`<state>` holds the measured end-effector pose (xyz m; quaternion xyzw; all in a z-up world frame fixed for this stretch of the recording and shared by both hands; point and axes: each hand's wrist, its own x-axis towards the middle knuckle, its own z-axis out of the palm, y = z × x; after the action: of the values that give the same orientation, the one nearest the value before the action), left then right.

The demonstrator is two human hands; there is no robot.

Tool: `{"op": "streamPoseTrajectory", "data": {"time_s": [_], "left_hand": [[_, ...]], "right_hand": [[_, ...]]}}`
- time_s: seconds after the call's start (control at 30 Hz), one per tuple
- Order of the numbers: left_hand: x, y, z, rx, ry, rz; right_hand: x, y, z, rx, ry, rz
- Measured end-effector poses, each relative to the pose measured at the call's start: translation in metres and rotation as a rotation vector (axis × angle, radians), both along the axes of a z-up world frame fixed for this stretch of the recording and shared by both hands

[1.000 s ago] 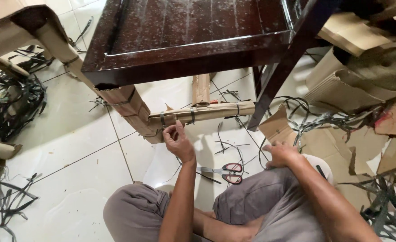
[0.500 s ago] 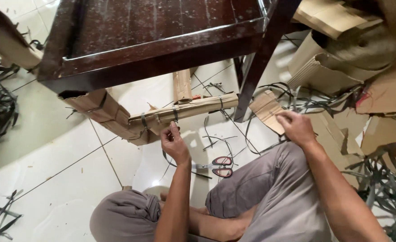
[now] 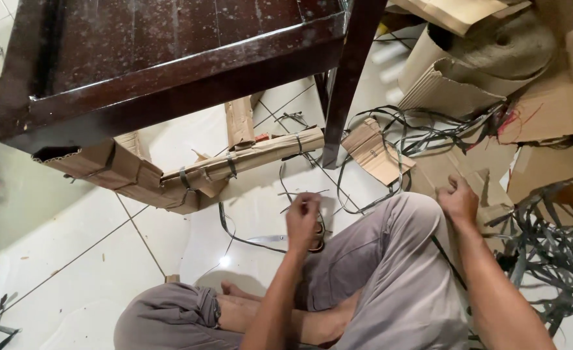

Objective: The person wraps the legs of a wooden chair with cardboard and tape by hand, using scissors to cut the cardboard and tape to size.

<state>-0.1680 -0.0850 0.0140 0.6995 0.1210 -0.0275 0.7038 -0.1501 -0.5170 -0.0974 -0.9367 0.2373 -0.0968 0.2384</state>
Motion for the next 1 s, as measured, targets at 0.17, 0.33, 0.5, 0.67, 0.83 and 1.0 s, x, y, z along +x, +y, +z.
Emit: {"op": "streamPoseTrajectory", "data": {"time_s": [0.17,0.33,0.5,0.67,0.83,1.0], "left_hand": [[-0.022,-0.094,0.058,0.098,-0.269,-0.348],[-0.036,-0.17,0.07,0.311,-0.553,-0.535],[-0.045,-0.184,0.076,0.717,-0.694,-0.538],[-0.043,-0.186,0.071,0.696,-0.672,-0.55],[-0.042,-0.185,0.068,0.668,-0.664,-0.527],[-0.042,-0.186,0.066,0.663,-0.604,-0.552]], "right_hand": [[-0.014,0.028,0.005,0.335,-0.212,-0.116],[-0.051,0.011,0.043,0.204,-0.514,-0.182],[-0.073,-0.001,0.109,-0.313,-0.648,-0.201],[-0.057,-0.08,0.061,-0.137,0.135,-0.132],[-0.062,-0.102,0.058,-0.211,0.279,-0.172],[-0.097,-0.07,0.129,-0.471,-0.275,-0.083]]}}
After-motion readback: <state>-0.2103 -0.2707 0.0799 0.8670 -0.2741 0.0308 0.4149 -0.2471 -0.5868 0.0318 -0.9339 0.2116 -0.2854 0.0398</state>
